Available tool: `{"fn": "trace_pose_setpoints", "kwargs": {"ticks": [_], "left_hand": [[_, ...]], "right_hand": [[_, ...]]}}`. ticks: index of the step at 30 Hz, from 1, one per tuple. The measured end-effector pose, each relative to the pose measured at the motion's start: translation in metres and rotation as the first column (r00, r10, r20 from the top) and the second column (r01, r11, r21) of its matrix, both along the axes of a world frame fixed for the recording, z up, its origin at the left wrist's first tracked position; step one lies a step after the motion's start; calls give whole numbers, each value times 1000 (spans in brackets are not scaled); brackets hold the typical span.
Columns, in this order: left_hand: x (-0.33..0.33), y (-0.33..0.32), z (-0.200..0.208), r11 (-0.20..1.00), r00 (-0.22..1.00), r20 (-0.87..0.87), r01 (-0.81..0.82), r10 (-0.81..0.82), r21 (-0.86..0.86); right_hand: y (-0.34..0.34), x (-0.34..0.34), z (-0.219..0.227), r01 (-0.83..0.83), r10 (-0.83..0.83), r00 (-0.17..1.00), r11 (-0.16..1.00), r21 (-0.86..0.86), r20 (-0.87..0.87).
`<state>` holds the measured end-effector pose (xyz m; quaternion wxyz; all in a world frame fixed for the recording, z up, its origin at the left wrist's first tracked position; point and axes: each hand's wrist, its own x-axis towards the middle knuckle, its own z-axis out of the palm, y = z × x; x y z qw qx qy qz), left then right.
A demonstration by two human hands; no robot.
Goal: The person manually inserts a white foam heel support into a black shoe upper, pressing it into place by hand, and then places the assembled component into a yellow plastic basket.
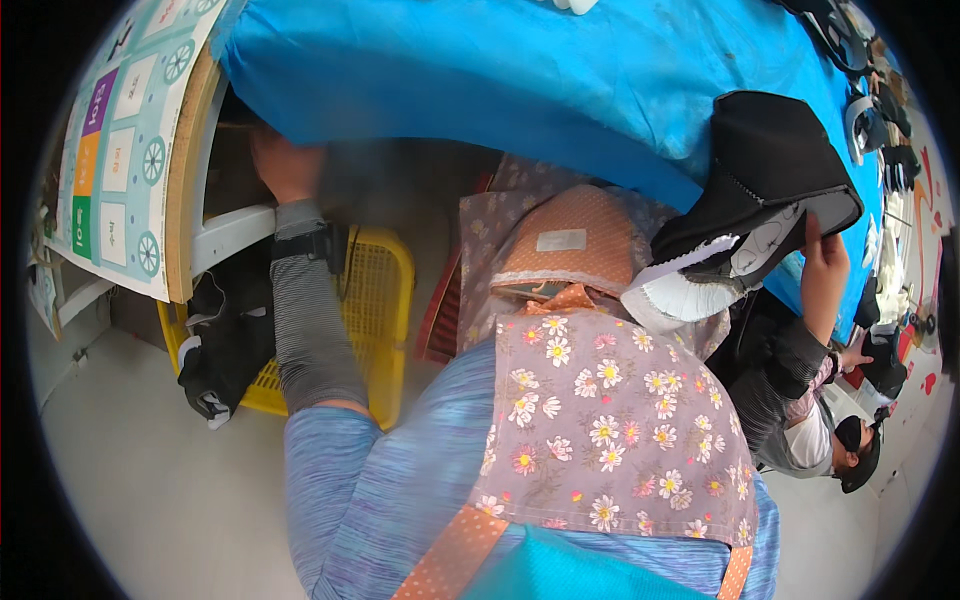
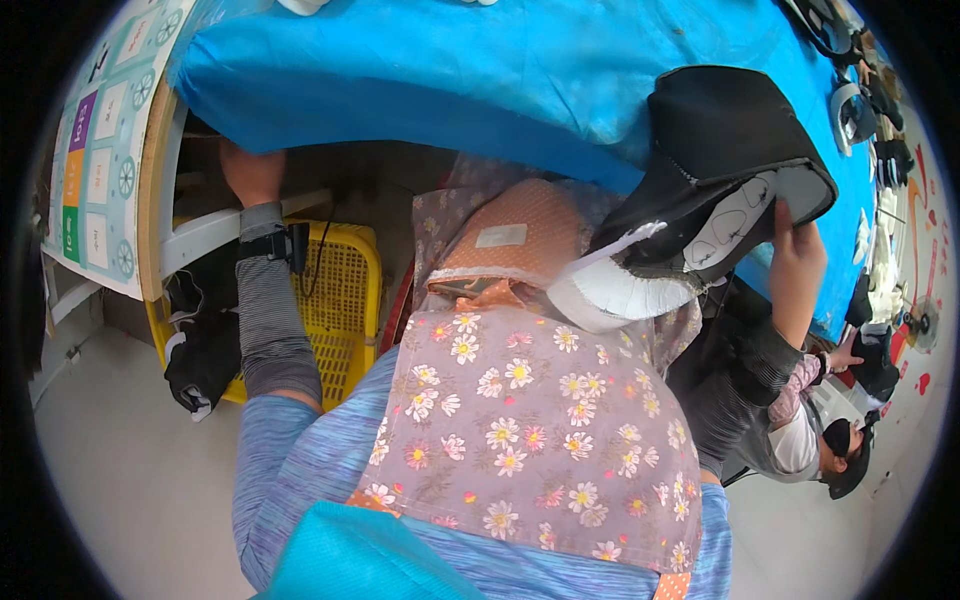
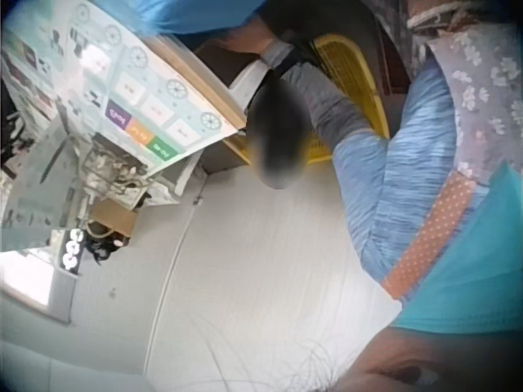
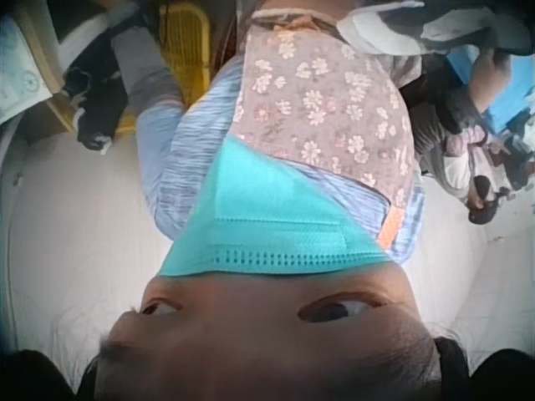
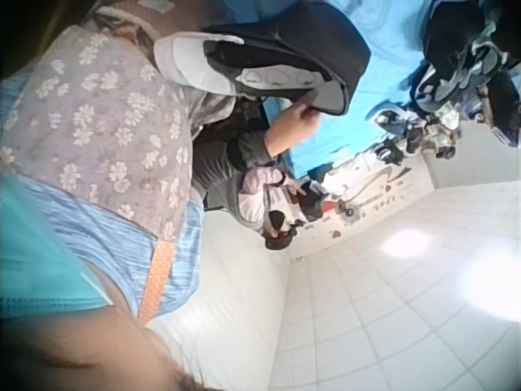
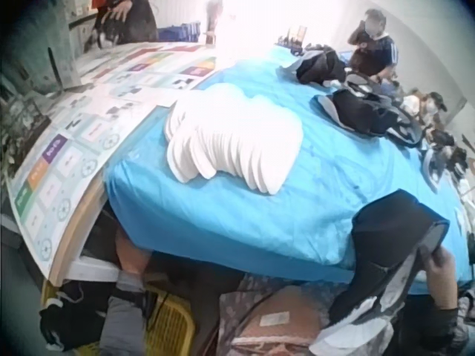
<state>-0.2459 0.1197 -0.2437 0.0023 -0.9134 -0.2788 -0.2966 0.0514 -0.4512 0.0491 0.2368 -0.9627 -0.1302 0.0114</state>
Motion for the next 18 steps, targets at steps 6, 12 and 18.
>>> {"fn": "trace_pose_setpoints", "kwargs": {"ticks": [6,12,18], "left_hand": [[2,-5,-1,994,988,-111,-110,107,-20],[10,-17,1,961,962,-49,-272,270,-54],[15,-29,2,943,954,20,-293,300,-157]], "right_hand": [[9,-3,7,-56,55,998,997,55,15],[-9,12,5,-28,28,999,1000,11,-30],[-10,14,18,-50,55,998,978,-204,19]]}}
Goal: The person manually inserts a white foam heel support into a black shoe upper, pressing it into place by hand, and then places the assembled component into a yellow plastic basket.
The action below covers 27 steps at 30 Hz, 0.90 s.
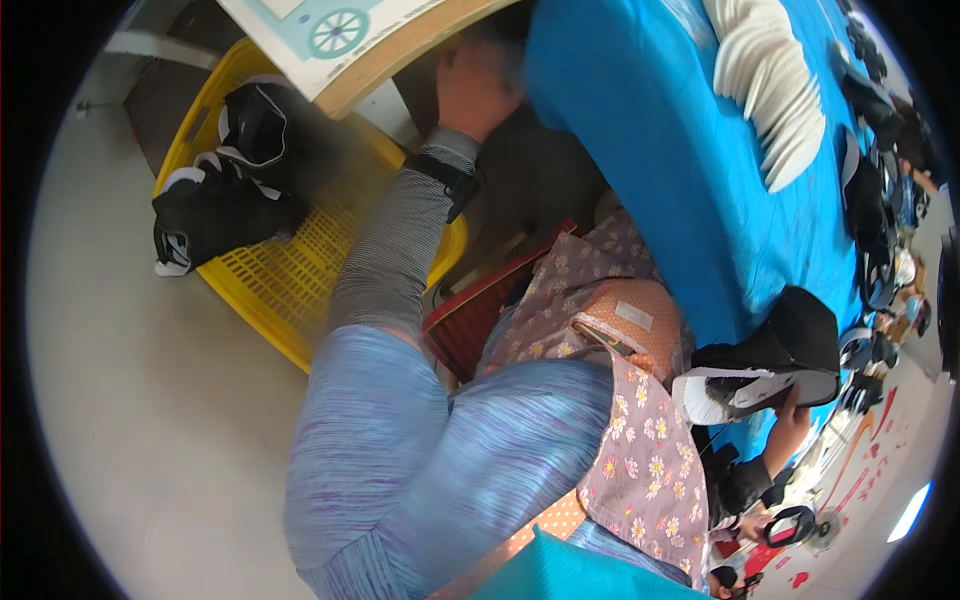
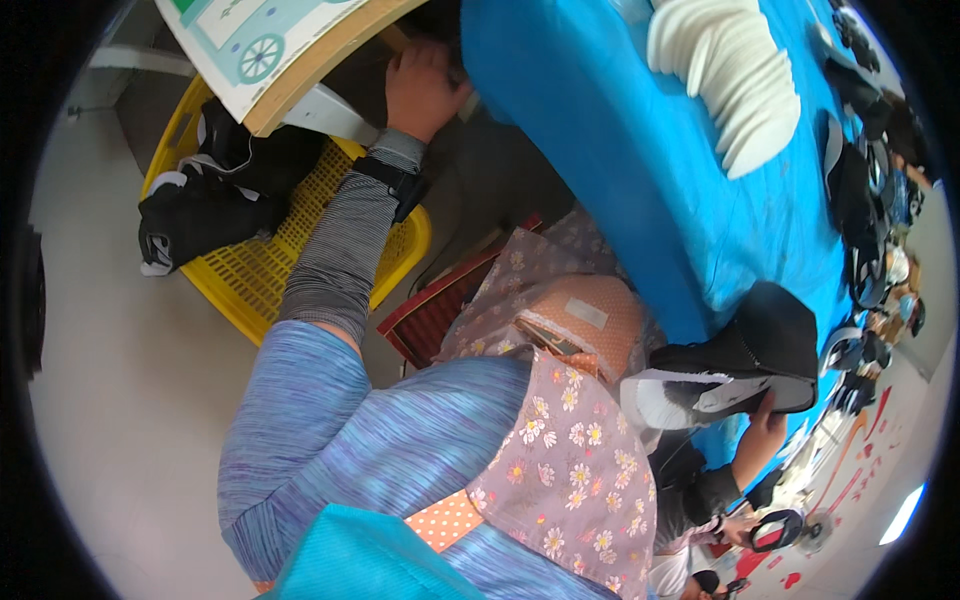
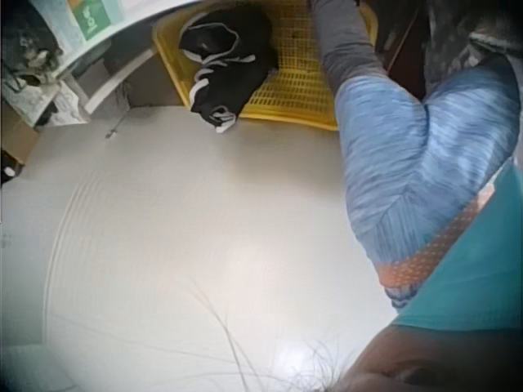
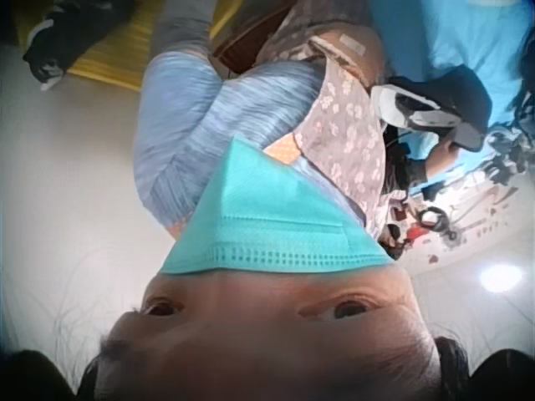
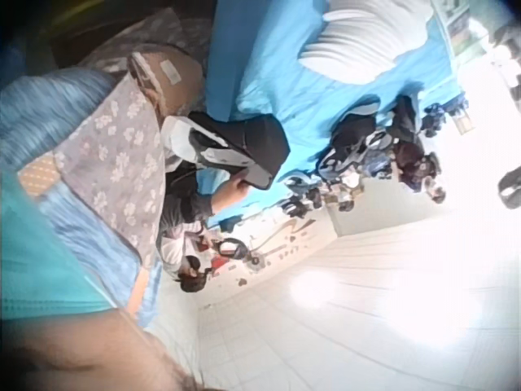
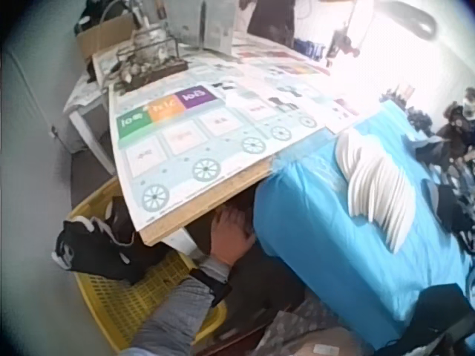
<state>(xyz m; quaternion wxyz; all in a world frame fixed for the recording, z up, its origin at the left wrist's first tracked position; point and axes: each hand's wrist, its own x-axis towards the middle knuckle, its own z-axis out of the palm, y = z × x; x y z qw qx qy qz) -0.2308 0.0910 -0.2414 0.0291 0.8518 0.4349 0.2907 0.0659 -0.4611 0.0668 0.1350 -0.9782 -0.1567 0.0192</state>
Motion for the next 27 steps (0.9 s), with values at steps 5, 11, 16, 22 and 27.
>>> {"fn": "trace_pose_setpoints", "kwargs": {"ticks": [5,11,16,22,27], "left_hand": [[0,-5,-1,989,998,52,-19,27,-144],[10,-8,-1,995,964,261,-21,46,-101],[10,-10,-4,991,973,223,-40,68,-127],[14,-13,-4,997,982,174,-62,70,-51],[11,-13,-10,991,980,198,5,22,-134]], "right_hand": [[16,-8,6,-66,63,997,995,68,47],[24,-8,18,-53,52,995,999,11,82],[34,-4,31,-42,50,997,991,-125,57],[42,-10,33,-40,46,997,993,-107,54],[29,-3,34,-5,5,1000,992,-126,1]]}}
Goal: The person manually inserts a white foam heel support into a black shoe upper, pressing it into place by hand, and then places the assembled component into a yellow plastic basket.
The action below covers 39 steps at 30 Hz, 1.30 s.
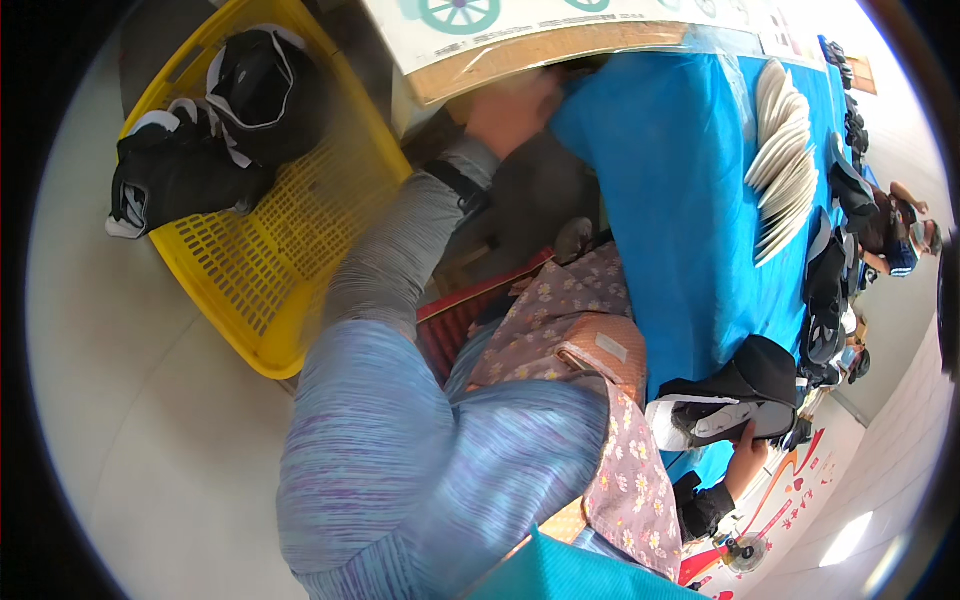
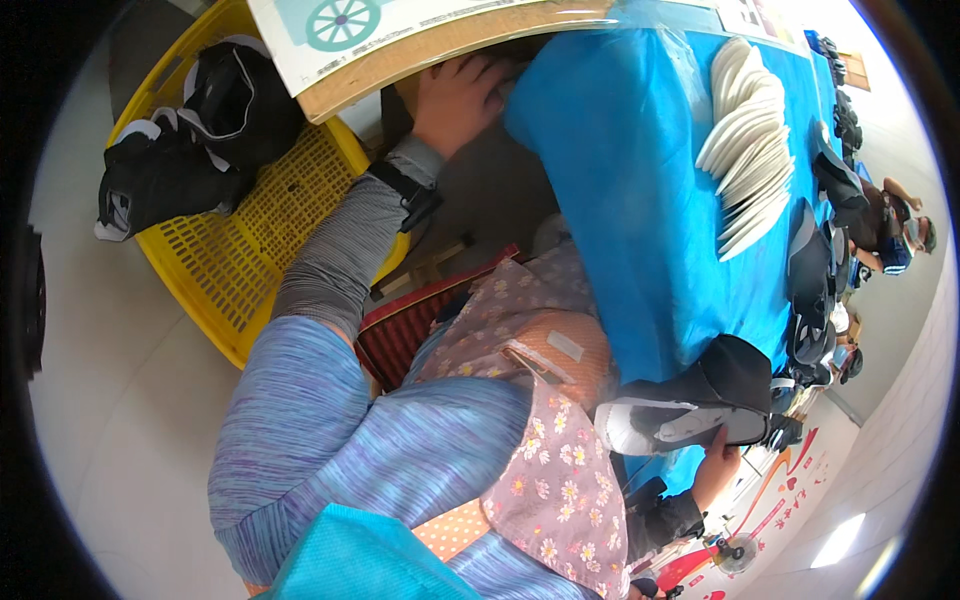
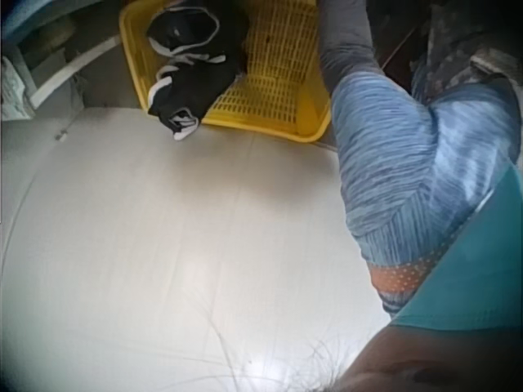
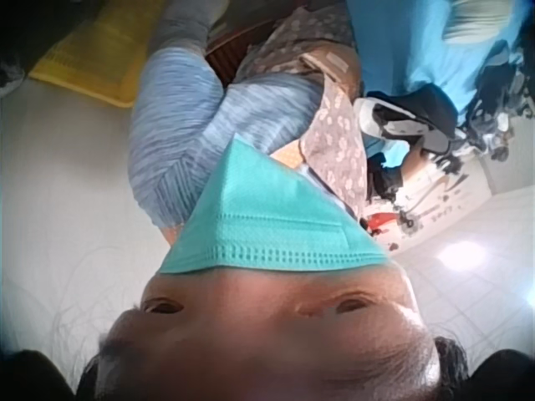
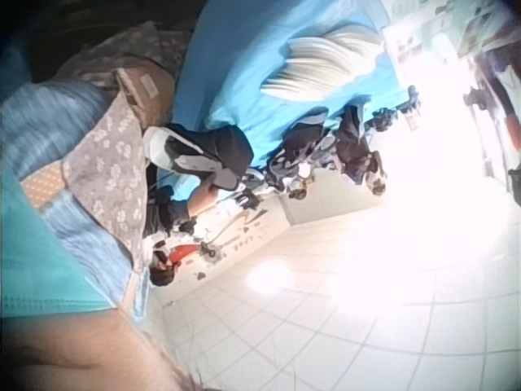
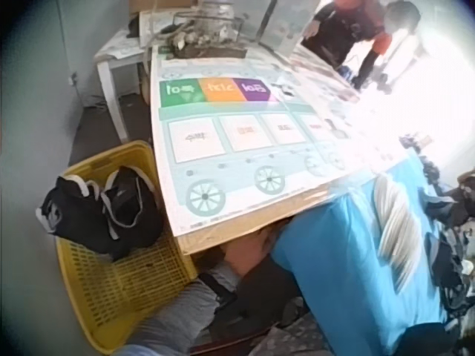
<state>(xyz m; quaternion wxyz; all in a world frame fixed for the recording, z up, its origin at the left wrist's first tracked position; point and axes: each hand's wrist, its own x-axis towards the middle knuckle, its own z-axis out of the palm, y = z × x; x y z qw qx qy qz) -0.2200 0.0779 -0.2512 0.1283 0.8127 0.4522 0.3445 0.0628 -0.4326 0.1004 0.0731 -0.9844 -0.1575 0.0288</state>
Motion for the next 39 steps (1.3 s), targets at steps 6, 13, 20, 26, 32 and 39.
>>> {"fn": "trace_pose_setpoints", "kwargs": {"ticks": [6,13,20,26,32,39], "left_hand": [[1,-3,-2,1000,994,-110,-19,20,2],[-1,7,7,999,995,-101,-18,22,47],[1,9,11,980,994,-97,-23,42,195],[0,11,7,972,989,-136,-17,50,235],[0,13,7,966,992,-118,-4,36,258],[2,13,11,966,989,-141,-2,40,260]], "right_hand": [[6,-9,0,-22,21,1000,997,67,11],[19,-22,0,-10,6,999,996,93,33],[3,-10,-7,49,-48,994,999,-5,101],[-22,5,-14,-44,36,991,997,56,127],[-20,5,-16,-20,29,988,998,-64,150],[-13,-1,-10,121,-121,992,993,-3,42]]}}
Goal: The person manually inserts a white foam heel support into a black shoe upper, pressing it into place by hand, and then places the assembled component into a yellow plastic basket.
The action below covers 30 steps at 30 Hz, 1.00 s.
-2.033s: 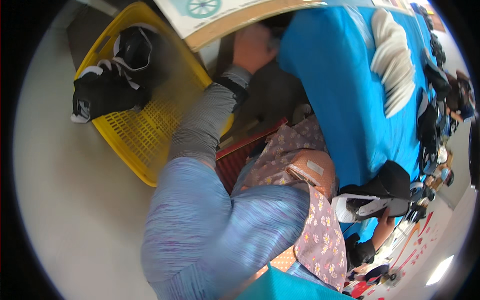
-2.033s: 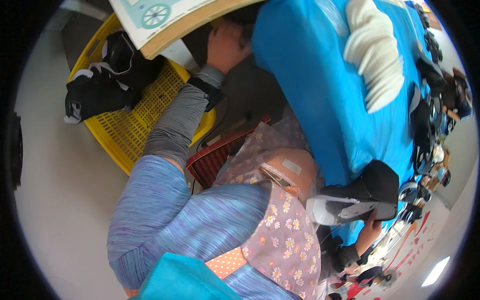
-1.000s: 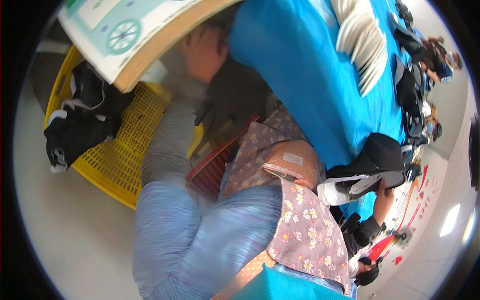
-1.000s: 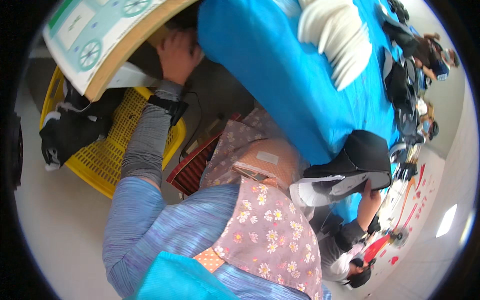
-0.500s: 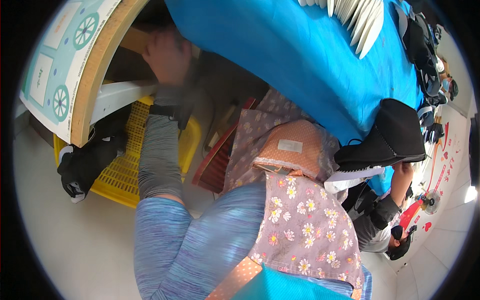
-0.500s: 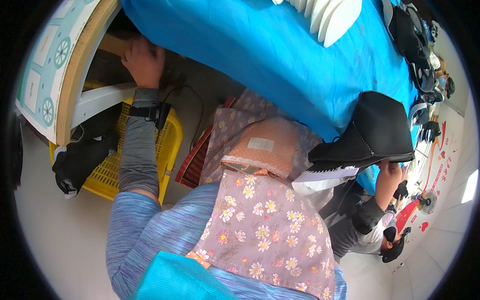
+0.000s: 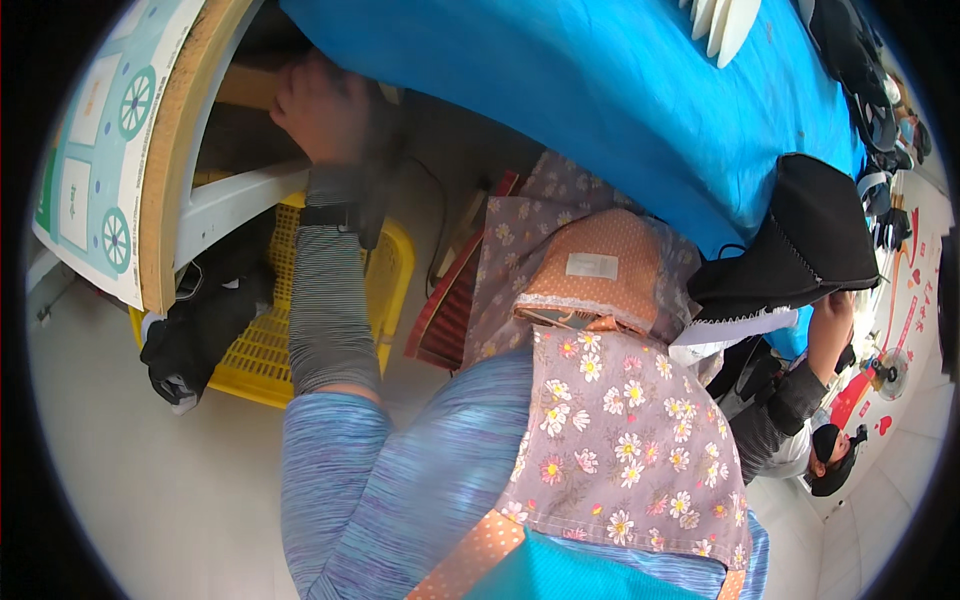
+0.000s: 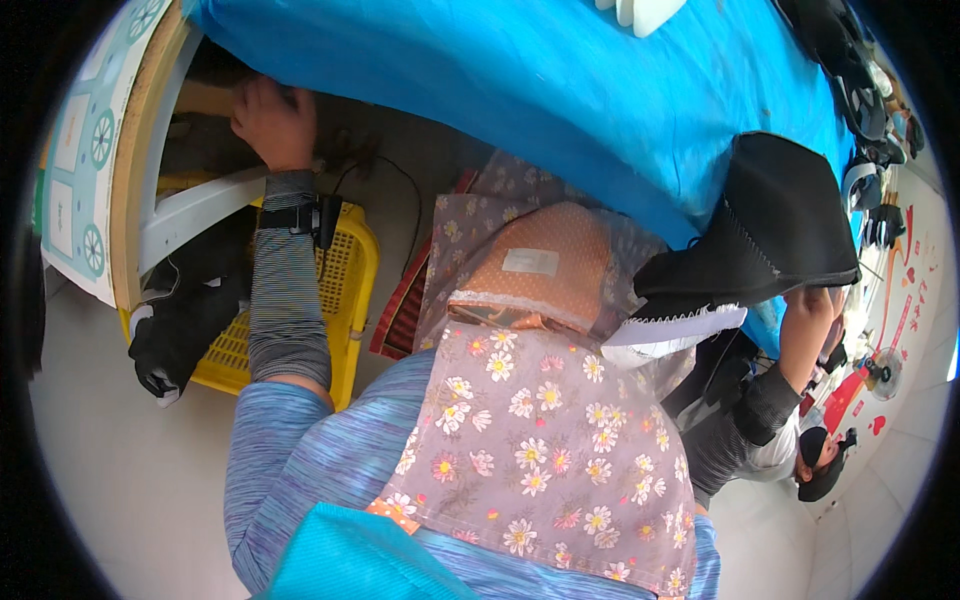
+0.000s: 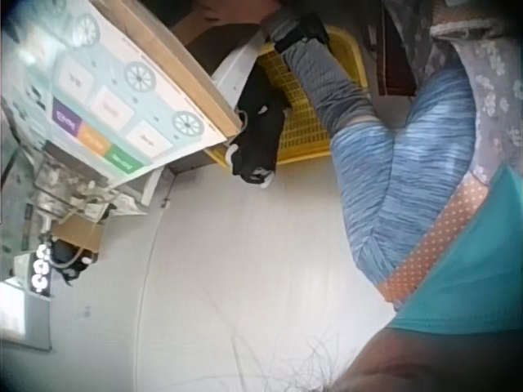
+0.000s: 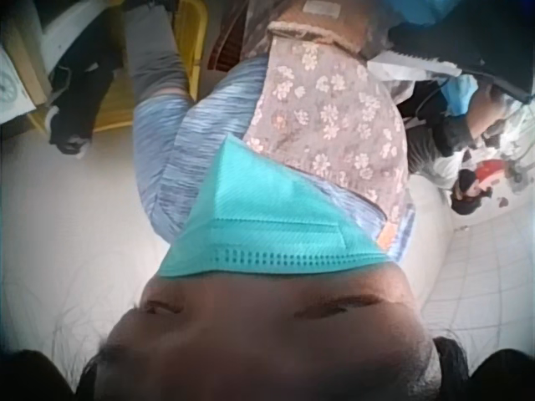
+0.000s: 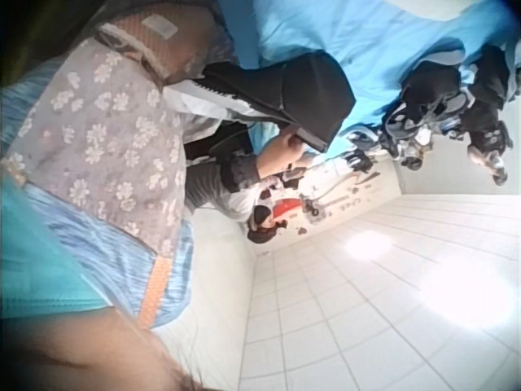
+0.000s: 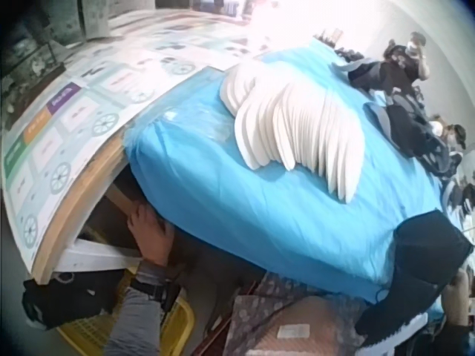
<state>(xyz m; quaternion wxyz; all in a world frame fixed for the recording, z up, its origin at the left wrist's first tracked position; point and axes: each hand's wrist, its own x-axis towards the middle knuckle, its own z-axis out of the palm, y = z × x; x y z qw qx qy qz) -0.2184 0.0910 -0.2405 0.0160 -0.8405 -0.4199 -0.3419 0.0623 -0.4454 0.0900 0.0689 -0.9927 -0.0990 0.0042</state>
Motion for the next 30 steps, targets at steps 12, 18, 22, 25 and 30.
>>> {"fn": "trace_pose_setpoints", "kwargs": {"ticks": [12,18,22,25,30], "left_hand": [[-4,15,-7,999,996,-74,-49,50,20],[-6,22,-7,997,994,-87,-68,71,34],[-2,7,-13,992,989,-90,-120,116,-40],[-7,-1,-17,989,984,-117,-138,131,-59],[-10,-9,-5,995,1000,-11,0,-1,-102]], "right_hand": [[-23,18,-14,-251,251,959,968,-16,133],[-31,15,-25,-254,243,963,963,92,116],[-22,13,-26,-231,214,966,966,115,148],[-43,19,-28,-129,125,991,983,127,44],[-49,19,-36,-96,105,994,967,234,-27]]}}
